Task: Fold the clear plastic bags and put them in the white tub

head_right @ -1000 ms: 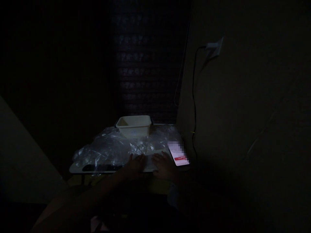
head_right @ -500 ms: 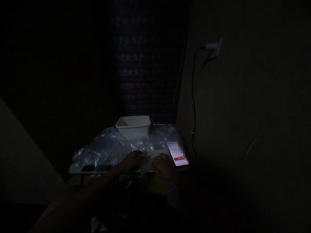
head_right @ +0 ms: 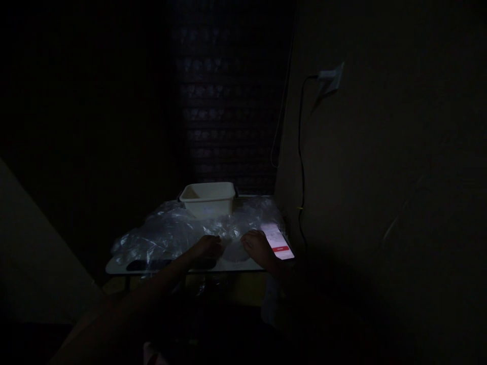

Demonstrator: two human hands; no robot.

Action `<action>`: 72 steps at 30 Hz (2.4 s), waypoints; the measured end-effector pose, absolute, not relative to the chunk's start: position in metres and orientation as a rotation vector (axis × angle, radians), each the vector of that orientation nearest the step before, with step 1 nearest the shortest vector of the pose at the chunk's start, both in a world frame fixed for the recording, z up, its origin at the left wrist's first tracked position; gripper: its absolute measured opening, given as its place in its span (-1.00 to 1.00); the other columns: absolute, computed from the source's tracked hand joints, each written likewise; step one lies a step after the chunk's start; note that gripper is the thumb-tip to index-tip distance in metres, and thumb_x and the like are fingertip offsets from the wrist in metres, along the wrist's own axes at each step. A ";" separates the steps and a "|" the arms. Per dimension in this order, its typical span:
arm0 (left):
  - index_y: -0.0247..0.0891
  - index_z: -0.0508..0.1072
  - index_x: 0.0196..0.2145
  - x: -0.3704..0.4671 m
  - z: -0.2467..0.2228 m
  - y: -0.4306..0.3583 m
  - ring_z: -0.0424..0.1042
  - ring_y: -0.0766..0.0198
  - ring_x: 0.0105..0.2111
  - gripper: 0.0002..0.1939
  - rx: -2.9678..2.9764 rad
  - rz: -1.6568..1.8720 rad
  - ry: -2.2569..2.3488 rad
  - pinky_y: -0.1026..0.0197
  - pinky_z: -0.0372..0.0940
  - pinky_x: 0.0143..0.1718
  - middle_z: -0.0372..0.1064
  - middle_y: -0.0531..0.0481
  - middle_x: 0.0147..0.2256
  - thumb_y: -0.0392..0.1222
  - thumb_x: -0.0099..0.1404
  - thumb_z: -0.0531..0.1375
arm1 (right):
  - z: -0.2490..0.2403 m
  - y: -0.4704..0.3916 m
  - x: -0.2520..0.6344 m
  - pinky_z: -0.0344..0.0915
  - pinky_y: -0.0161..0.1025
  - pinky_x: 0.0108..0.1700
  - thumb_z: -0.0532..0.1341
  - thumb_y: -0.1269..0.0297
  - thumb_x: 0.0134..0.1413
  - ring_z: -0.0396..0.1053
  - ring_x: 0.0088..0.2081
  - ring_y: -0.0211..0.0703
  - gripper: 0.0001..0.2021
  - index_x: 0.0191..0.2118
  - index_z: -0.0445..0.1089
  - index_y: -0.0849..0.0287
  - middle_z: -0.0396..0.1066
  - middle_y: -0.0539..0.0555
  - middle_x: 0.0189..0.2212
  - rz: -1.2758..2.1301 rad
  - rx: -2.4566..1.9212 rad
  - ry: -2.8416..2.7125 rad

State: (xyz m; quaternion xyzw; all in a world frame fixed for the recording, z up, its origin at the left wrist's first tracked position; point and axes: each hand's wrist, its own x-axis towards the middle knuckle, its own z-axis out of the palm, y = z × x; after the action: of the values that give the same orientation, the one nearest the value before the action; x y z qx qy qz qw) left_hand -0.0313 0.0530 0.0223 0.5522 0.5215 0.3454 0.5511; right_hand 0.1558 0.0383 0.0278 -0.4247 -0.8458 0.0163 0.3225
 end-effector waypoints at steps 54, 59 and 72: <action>-0.33 0.27 -0.59 -0.012 0.047 0.044 0.09 0.50 -0.77 -0.91 1.109 1.111 0.937 0.41 0.00 -0.73 0.11 0.16 -0.75 -0.28 -0.17 0.07 | 0.042 0.042 0.142 0.08 -0.37 -0.58 0.21 0.33 -0.45 0.17 -0.64 -0.38 -0.84 -0.62 0.22 0.25 0.20 -0.09 -0.72 1.518 -0.866 -1.144; -0.32 0.27 -0.56 -0.012 0.047 0.045 0.10 0.49 -0.77 -0.88 1.084 1.145 0.907 0.40 0.02 -0.73 0.09 0.17 -0.75 -0.32 -0.19 0.05 | 0.048 0.038 0.142 0.07 -0.39 -0.59 0.20 0.38 -0.46 0.17 -0.64 -0.39 -0.85 -0.58 0.25 0.22 0.21 -0.11 -0.70 1.568 -0.842 -1.093; -0.37 0.30 -0.67 -0.014 0.051 0.046 0.13 0.45 -0.75 -0.89 1.114 1.112 1.053 0.36 0.05 -0.71 0.14 0.10 -0.74 -0.29 -0.21 0.02 | 0.046 0.045 0.153 0.17 -0.26 -0.50 0.00 0.44 -0.33 0.24 -0.55 -0.28 -0.78 -0.42 0.27 0.22 0.30 -0.01 -0.60 1.716 -0.816 -0.987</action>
State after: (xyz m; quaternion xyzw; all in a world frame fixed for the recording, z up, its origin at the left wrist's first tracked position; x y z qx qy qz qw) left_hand -0.0141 0.0463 0.0511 0.4775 0.4513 0.4764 0.5843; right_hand 0.1525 0.0450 0.0464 -0.3345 -0.4046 0.7032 0.4795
